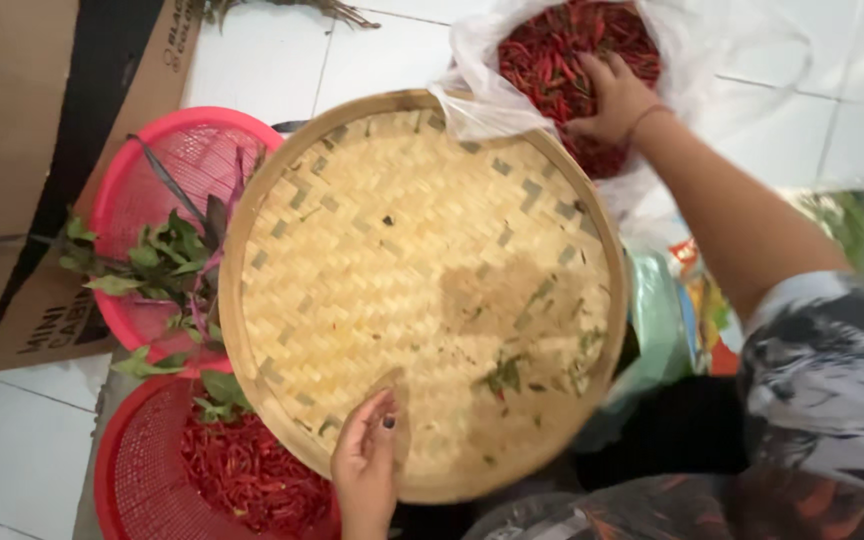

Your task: The person sits on the floor and removes stems from red chilies by hand, placing the de-stemmed chilies into a red basket and discarding the stems onto a woven tray. The person repeatedly picks up chilies, pulls off the stems, and transfers the chilies to the basket.

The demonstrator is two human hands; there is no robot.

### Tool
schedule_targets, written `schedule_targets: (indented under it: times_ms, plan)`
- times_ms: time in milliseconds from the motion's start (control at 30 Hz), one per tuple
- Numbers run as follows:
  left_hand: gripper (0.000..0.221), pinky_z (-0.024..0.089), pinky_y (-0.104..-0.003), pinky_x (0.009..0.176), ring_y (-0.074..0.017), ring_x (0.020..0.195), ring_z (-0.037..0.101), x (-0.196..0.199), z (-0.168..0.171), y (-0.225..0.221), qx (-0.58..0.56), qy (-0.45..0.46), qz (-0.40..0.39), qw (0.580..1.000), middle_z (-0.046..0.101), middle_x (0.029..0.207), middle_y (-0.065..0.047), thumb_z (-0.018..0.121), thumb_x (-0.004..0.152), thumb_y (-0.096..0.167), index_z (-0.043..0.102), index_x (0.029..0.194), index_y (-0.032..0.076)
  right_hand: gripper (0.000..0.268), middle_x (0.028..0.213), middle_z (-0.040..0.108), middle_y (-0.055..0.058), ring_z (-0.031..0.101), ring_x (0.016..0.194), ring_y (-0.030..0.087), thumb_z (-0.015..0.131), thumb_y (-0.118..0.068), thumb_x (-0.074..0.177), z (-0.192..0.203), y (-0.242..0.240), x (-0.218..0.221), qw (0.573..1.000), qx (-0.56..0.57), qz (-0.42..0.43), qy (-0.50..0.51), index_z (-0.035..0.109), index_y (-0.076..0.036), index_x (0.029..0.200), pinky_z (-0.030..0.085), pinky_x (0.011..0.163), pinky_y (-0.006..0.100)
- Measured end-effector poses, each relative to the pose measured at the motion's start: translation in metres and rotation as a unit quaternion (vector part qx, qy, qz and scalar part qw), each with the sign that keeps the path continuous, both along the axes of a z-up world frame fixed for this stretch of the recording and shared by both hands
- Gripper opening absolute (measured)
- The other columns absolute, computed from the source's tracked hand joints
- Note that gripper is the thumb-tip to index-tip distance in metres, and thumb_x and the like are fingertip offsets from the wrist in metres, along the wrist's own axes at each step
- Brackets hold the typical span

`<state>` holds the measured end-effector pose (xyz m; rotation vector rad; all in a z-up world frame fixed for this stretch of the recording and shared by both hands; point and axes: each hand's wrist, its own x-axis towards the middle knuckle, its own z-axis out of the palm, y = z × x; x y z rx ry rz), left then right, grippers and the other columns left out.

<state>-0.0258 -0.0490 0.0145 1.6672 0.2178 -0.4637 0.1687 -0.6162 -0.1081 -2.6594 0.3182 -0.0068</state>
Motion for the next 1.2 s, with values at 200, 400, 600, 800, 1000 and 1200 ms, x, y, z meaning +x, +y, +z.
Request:
schedule_targets:
  times_ms: [200, 400, 600, 800, 1000, 1200]
  plan:
    - [0.03, 0.053, -0.031, 0.096, -0.0188, 0.109, 0.069, 0.006, -0.036, 0.004, 0.028, -0.008, 0.019, 0.999, 0.072, 0.116, -0.012, 0.065, 0.096, 0.006, 0.069, 0.123, -0.006, 0.116, 0.172, 0.001, 0.015, 0.006, 0.151, 0.052, 0.087, -0.056, 0.071, -0.042, 0.033, 0.049, 0.983, -0.15, -0.032, 0.103, 0.026, -0.037, 0.168, 0.029, 0.103, 0.083]
    - [0.03, 0.055, -0.029, 0.093, -0.0174, 0.107, 0.071, 0.012, -0.039, -0.005, 0.05, 0.046, 0.035, 0.997, 0.076, 0.115, -0.012, 0.062, 0.095, 0.004, 0.069, 0.123, -0.003, 0.114, 0.176, 0.002, 0.014, 0.007, 0.157, 0.053, 0.087, -0.047, 0.068, -0.046, 0.01, 0.064, 0.985, -0.097, -0.069, 0.124, 0.031, -0.037, 0.168, 0.037, 0.106, 0.078]
    - [0.029, 0.054, -0.028, 0.095, -0.0165, 0.11, 0.07, 0.009, -0.043, -0.009, 0.013, 0.007, 0.023, 1.0, 0.074, 0.118, -0.011, 0.061, 0.096, 0.003, 0.068, 0.124, -0.002, 0.104, 0.173, 0.017, 0.021, 0.025, 0.15, 0.054, 0.086, -0.049, 0.074, -0.07, -0.002, 0.052, 0.989, -0.11, -0.036, 0.09, 0.038, -0.027, 0.164, 0.045, 0.107, 0.065]
    - [0.03, 0.053, -0.025, 0.085, -0.0136, 0.102, 0.068, 0.008, -0.038, -0.012, 0.029, 0.048, 0.033, 0.998, 0.073, 0.111, -0.01, 0.065, 0.095, 0.004, 0.069, 0.125, -0.002, 0.11, 0.166, 0.025, 0.021, 0.032, 0.145, 0.053, 0.089, -0.053, 0.067, -0.071, -0.009, 0.034, 0.991, -0.099, 0.002, 0.088, 0.039, -0.032, 0.162, 0.045, 0.104, 0.064]
    - [0.029, 0.054, -0.025, 0.082, -0.0121, 0.099, 0.07, 0.008, -0.03, -0.018, 0.074, 0.087, 0.025, 0.993, 0.075, 0.111, -0.007, 0.065, 0.095, 0.008, 0.07, 0.123, 0.0, 0.112, 0.168, 0.024, 0.021, 0.039, 0.142, 0.057, 0.088, -0.051, 0.068, -0.066, -0.005, 0.038, 0.982, -0.091, -0.031, 0.16, 0.035, -0.032, 0.164, 0.045, 0.11, 0.061]
    - [0.03, 0.054, -0.026, 0.087, -0.0128, 0.103, 0.07, 0.013, -0.025, -0.023, 0.048, 0.046, 0.012, 0.998, 0.075, 0.114, -0.009, 0.064, 0.096, 0.008, 0.07, 0.124, -0.001, 0.12, 0.16, 0.018, 0.027, 0.041, 0.125, 0.064, 0.094, -0.043, 0.06, -0.066, -0.002, 0.039, 0.983, -0.107, 0.003, 0.152, 0.03, -0.03, 0.16, 0.045, 0.098, 0.06]
